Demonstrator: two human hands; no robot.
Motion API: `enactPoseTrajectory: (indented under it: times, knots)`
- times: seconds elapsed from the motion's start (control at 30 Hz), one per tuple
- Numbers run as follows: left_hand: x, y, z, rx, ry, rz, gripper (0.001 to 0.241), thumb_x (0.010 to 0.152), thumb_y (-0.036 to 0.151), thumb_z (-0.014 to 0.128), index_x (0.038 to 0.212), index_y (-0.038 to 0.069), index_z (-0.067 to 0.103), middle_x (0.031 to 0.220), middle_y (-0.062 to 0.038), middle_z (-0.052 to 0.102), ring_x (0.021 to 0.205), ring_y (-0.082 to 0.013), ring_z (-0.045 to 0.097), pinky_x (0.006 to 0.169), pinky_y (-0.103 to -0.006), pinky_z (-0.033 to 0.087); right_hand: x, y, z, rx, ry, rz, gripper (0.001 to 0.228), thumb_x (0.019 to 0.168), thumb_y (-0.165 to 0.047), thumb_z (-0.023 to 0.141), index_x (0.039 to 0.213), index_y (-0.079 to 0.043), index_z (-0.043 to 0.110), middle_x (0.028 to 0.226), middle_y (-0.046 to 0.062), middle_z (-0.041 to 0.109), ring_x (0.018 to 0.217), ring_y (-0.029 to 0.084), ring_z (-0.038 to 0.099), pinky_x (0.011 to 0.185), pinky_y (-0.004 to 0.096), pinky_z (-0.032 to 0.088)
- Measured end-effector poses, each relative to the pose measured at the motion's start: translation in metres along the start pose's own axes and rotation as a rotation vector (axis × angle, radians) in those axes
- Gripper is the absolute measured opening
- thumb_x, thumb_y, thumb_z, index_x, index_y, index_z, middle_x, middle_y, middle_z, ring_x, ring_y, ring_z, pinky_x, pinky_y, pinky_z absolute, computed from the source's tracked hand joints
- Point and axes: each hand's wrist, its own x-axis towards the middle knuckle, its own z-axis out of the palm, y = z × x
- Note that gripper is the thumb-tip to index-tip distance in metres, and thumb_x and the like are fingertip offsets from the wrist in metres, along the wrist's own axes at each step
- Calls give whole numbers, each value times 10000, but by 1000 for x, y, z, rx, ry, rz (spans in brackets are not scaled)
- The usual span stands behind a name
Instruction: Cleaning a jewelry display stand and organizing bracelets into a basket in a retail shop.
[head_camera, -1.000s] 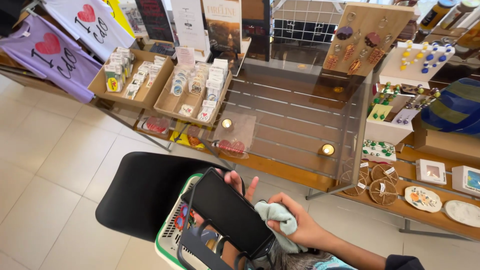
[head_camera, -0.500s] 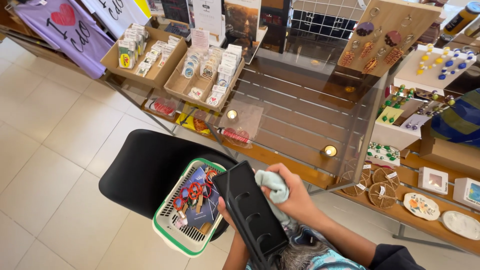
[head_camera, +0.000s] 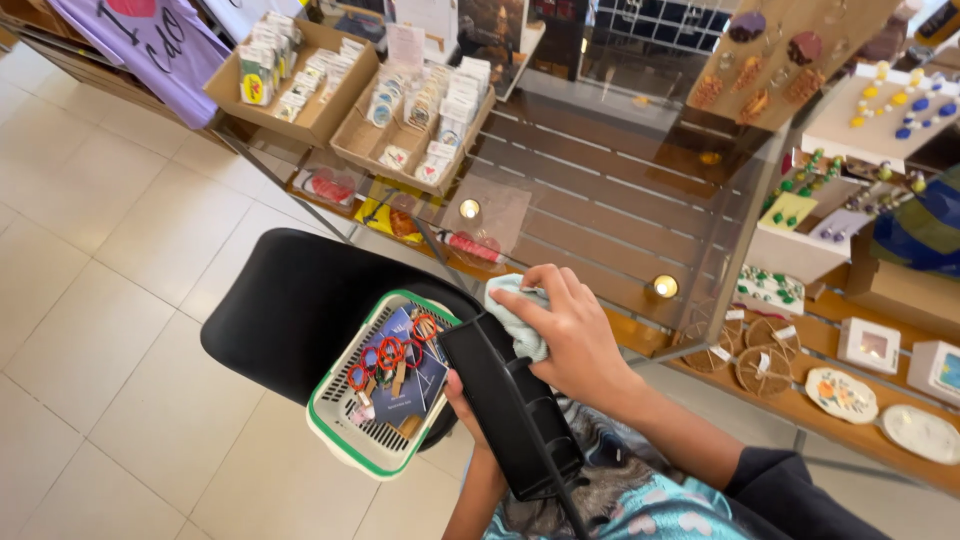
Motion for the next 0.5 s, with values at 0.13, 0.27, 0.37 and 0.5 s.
enactPoseTrajectory:
  times: [0.13, 0.27, 0.37, 0.5]
  knots:
    - [-12, 2, 19, -33, 24, -53, 904, 907, 713, 417, 1465, 2, 456, 1382, -155, 594, 1211, -281, 618, 1039, -416, 501, -15, 1, -9, 43, -90, -24, 718, 604, -107, 771, 1310, -95, 639, 1162, 153, 551, 1106, 381, 563, 899, 468, 470]
    - [-16, -3, 9, -56, -96, -31, 949, 970, 740, 416, 1500, -47, 430, 1405, -210, 562, 1247, -329, 589, 1063, -441, 482, -42, 4, -13, 95, -117, -17, 670, 677, -117, 758, 1332, -65, 623, 1164, 163, 543, 1110, 381, 569, 905, 467, 473]
    - [-18, 1, 38, -30, 5, 3, 1006, 842, 752, 461, 1504, 0, 371, 1443, -201, 518, 1268, -337, 562, 1082, -472, 456, -67, 4, -19, 161, -169, -15, 607, 740, -122, 734, 1336, -64, 632, 1155, 155, 546, 1096, 368, 587, 909, 454, 486]
    - [-23, -7, 49, -170, -300, 114, 1121, 862, 686, 608, 1610, -82, 279, 1423, -179, 511, 1269, -288, 533, 1222, -443, 320, -99, 12, -33, 245, -339, 1, 554, 760, -131, 717, 1309, -75, 661, 1138, 143, 572, 1071, 350, 615, 896, 437, 499]
